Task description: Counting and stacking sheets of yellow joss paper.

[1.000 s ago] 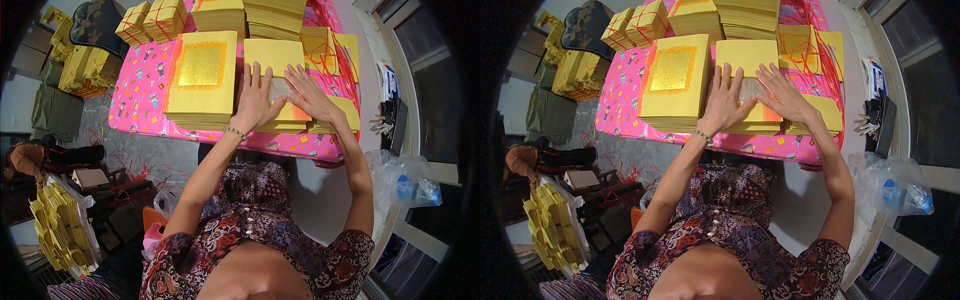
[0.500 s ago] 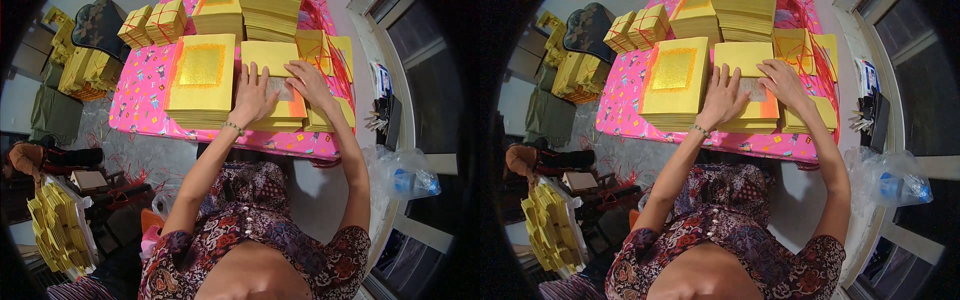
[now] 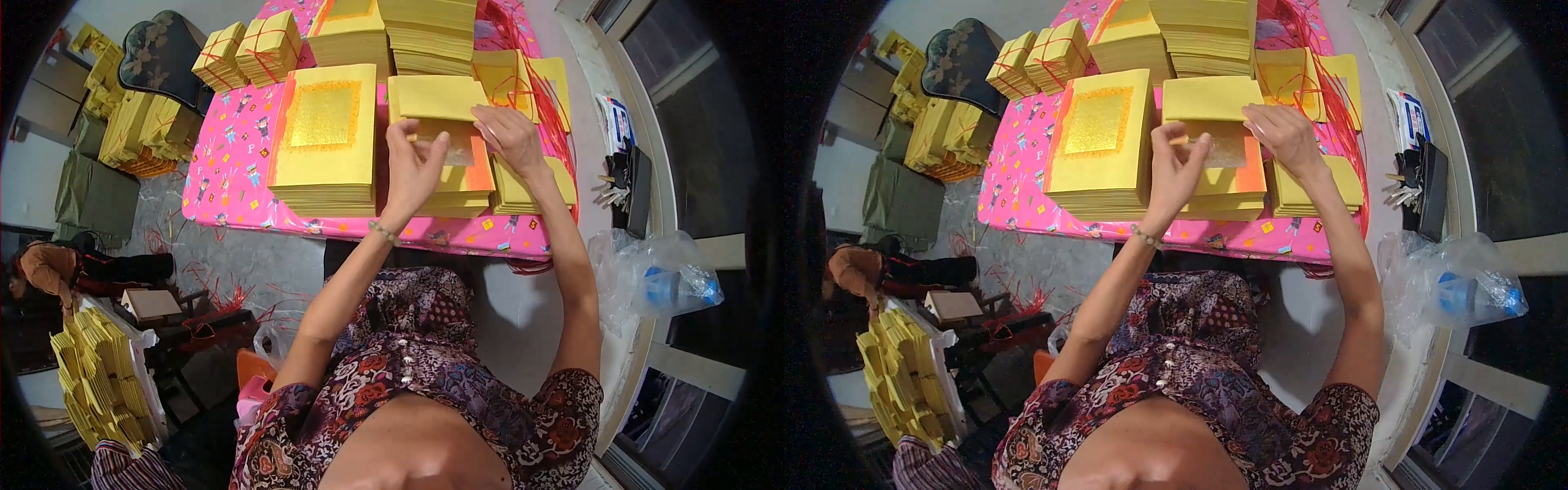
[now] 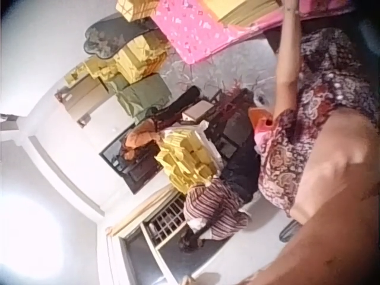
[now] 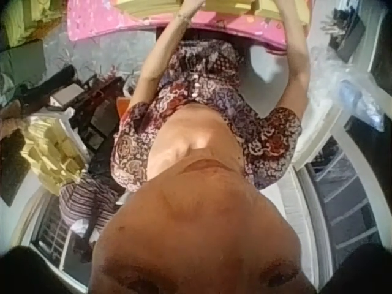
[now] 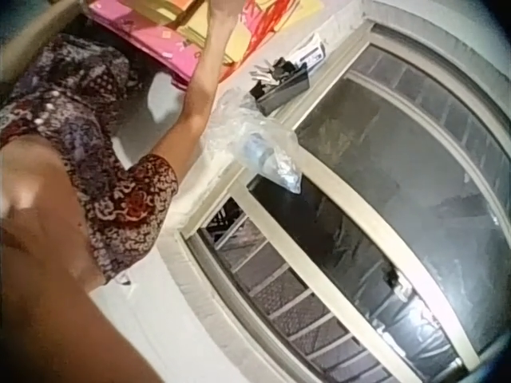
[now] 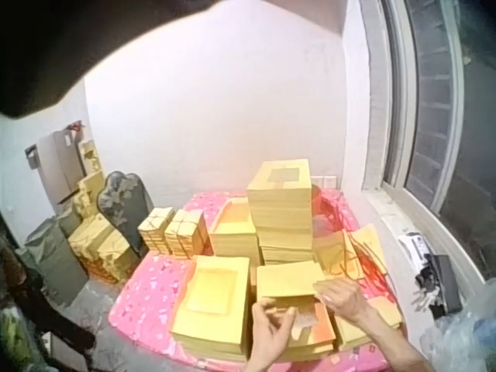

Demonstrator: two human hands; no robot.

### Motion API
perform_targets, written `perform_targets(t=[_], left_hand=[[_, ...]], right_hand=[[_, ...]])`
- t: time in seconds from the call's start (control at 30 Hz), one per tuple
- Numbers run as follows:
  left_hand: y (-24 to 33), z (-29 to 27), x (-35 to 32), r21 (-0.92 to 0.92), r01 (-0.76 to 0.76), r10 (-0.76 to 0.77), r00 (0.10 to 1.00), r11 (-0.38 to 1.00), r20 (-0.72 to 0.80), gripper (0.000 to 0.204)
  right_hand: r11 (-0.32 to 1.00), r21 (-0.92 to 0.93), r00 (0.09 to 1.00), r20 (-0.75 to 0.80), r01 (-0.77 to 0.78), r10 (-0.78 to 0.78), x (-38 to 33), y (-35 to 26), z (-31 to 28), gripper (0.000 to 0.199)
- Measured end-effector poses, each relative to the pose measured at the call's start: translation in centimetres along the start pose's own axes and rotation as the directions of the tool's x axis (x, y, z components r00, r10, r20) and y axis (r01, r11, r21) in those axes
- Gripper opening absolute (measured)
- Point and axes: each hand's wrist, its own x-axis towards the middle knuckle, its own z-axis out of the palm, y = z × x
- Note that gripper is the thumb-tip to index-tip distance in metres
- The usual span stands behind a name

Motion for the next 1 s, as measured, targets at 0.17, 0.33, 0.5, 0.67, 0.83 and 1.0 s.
perform_targets(t=[0.17, 0.33, 0.5, 0.67, 0.83, 1.0], left_hand=[[1.6, 0.5, 0.8, -0.559, 0.399, -0.452, 0.89, 0.727, 0.048, 0.05], [0.5, 1.2, -0.4, -0.523, 0.291, -0.271, 0.955, 0.801, 0.117, 0.033], [1.3, 3.0, -1.8, -0.532, 0.16, -0.086, 0.983, 0.831, 0.161, 0.033], [2.2, 5.9, -3.2, -0.52, 0.163, -0.016, 0.961, 0.839, 0.276, 0.028], [2.3, 8.9, -5.1, -0.581, 0.234, -0.014, 0.934, 0.78, 0.357, 0.03], [1.0, 10.9, -9.0, -0.366, 0.233, -0.039, 0.884, 0.901, 0.466, 0.056]], right_hand=[[1.0, -0.024, 1.0, 0.001, 0.014, -0.014, -2.9, -1.5, -1.6, 0.022], [0.995, 0.005, 0.993, 0.067, -0.101, 0.1, -5.1, -2.8, -2.8, 0.03], [0.62, 0.528, 0.715, -0.035, -0.58, 0.698, -6.5, -4.4, -3.9, 0.051], [-0.031, 0.854, 0.472, 0.316, -0.519, 0.823, -8.4, -3.5, -6.2, 0.038], [-0.011, 0.855, 0.432, 0.273, -0.519, 0.86, -11.4, -1.6, -7.9, 0.035], [-0.025, 0.822, 0.345, 0.266, -0.569, 0.9, -13.8, -0.2, -8.8, 0.031]])
